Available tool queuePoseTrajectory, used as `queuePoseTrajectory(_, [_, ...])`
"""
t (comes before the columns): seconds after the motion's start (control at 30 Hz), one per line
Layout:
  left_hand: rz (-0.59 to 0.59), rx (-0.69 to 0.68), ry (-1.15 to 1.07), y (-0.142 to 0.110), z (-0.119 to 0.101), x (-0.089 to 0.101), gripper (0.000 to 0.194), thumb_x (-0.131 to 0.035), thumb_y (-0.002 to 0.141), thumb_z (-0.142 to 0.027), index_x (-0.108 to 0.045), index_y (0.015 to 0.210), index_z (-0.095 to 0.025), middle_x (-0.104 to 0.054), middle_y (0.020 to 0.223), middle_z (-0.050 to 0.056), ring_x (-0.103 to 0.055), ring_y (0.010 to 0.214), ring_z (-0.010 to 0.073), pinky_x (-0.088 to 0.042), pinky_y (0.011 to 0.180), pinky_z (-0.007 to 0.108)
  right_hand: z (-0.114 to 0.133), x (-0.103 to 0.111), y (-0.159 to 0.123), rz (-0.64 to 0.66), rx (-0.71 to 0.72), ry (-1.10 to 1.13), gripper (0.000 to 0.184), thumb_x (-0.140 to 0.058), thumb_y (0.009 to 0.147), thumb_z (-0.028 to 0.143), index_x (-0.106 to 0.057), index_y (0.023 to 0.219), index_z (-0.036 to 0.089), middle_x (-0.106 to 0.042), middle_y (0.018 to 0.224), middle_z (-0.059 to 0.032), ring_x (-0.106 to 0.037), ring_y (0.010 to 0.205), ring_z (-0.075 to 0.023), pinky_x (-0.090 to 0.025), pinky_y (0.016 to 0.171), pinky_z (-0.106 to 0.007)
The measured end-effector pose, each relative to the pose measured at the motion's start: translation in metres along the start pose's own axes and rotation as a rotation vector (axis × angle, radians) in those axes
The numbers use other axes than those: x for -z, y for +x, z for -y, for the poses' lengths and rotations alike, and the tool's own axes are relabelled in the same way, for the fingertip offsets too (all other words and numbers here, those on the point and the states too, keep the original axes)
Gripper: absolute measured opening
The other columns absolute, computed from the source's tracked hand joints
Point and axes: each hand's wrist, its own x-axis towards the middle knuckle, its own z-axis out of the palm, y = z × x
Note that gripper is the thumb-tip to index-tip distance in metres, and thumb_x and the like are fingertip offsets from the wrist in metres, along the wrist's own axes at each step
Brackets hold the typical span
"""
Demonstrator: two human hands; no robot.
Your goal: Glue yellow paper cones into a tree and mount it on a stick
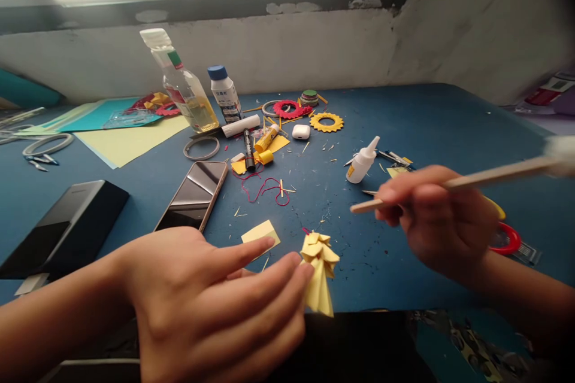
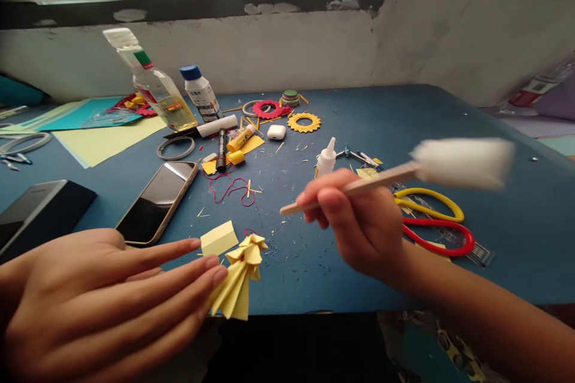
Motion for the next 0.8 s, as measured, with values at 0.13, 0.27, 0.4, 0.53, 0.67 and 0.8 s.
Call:
queuePoseTrajectory(0.13, [0.219, -0.585, 0.338, 0.020, 0.017, 0.010, 0.016, -0.054, 0.084, -0.028, -0.068, 0.082, -0.021, -0.073, 0.098, 0.006, -0.068, 0.099, 0.0213, -0.062, 0.079, 0.031, -0.032, -0.001, 0.006, 0.166, -0.148, -0.172, 0.029, -0.042, 0.099, 0.029, -0.062, 0.083, 0.017, -0.059, 0.062, 0.0013, -0.053, 0.050, -0.0069, -0.043, 0.046, -0.017])
queuePoseTrajectory(0.27, [0.208, -0.701, 0.420, 0.021, 0.034, 0.003, 0.014, -0.054, 0.084, -0.022, -0.064, 0.077, -0.016, -0.074, 0.094, 0.012, -0.068, 0.098, 0.0230, -0.061, 0.080, 0.031, -0.050, -0.010, 0.001, 0.225, -0.098, -0.259, 0.032, -0.040, 0.098, 0.029, -0.061, 0.080, 0.014, -0.061, 0.064, -0.0009, -0.056, 0.054, -0.0084, -0.047, 0.053, -0.018])
queuePoseTrajectory(0.4, [0.192, -0.651, 0.411, 0.007, 0.042, -0.010, 0.006, -0.054, 0.079, -0.011, -0.058, 0.077, -0.014, -0.074, 0.095, 0.015, -0.070, 0.093, 0.0234, -0.061, 0.076, 0.032, -0.046, -0.017, -0.006, 0.262, -0.035, -0.252, 0.032, -0.039, 0.099, 0.029, -0.060, 0.080, 0.015, -0.063, 0.067, -0.0021, -0.056, 0.053, -0.0083, -0.047, 0.053, -0.018])
queuePoseTrajectory(0.53, [0.175, -0.551, 0.415, -0.003, 0.043, -0.018, 0.008, -0.053, 0.077, -0.007, -0.055, 0.075, -0.014, -0.073, 0.101, 0.016, -0.070, 0.094, 0.0228, -0.061, 0.076, 0.030, -0.040, -0.020, -0.007, 0.278, -0.025, -0.229, 0.031, -0.038, 0.099, 0.028, -0.059, 0.081, 0.015, -0.062, 0.067, -0.0016, -0.055, 0.054, -0.0078, -0.045, 0.052, -0.017])
queuePoseTrajectory(0.67, [0.170, -0.493, 0.447, -0.007, 0.042, -0.017, 0.010, -0.052, 0.078, -0.006, -0.055, 0.081, -0.016, -0.072, 0.104, 0.014, -0.069, 0.096, 0.0209, -0.060, 0.075, 0.028, -0.040, -0.022, -0.008, 0.281, -0.025, -0.249, 0.031, -0.038, 0.099, 0.028, -0.059, 0.080, 0.016, -0.062, 0.066, -0.0013, -0.056, 0.054, -0.0081, -0.046, 0.053, -0.017])
queuePoseTrajectory(0.8, [0.159, -0.496, 0.466, -0.007, 0.044, -0.016, 0.011, -0.055, 0.078, -0.007, -0.056, 0.086, -0.015, -0.072, 0.105, 0.014, -0.069, 0.095, 0.0212, -0.060, 0.074, 0.028, -0.042, -0.022, -0.008, 0.252, -0.057, -0.319, 0.031, -0.037, 0.099, 0.028, -0.058, 0.080, 0.016, -0.063, 0.067, -0.0014, -0.056, 0.053, -0.0086, -0.046, 0.052, -0.018])
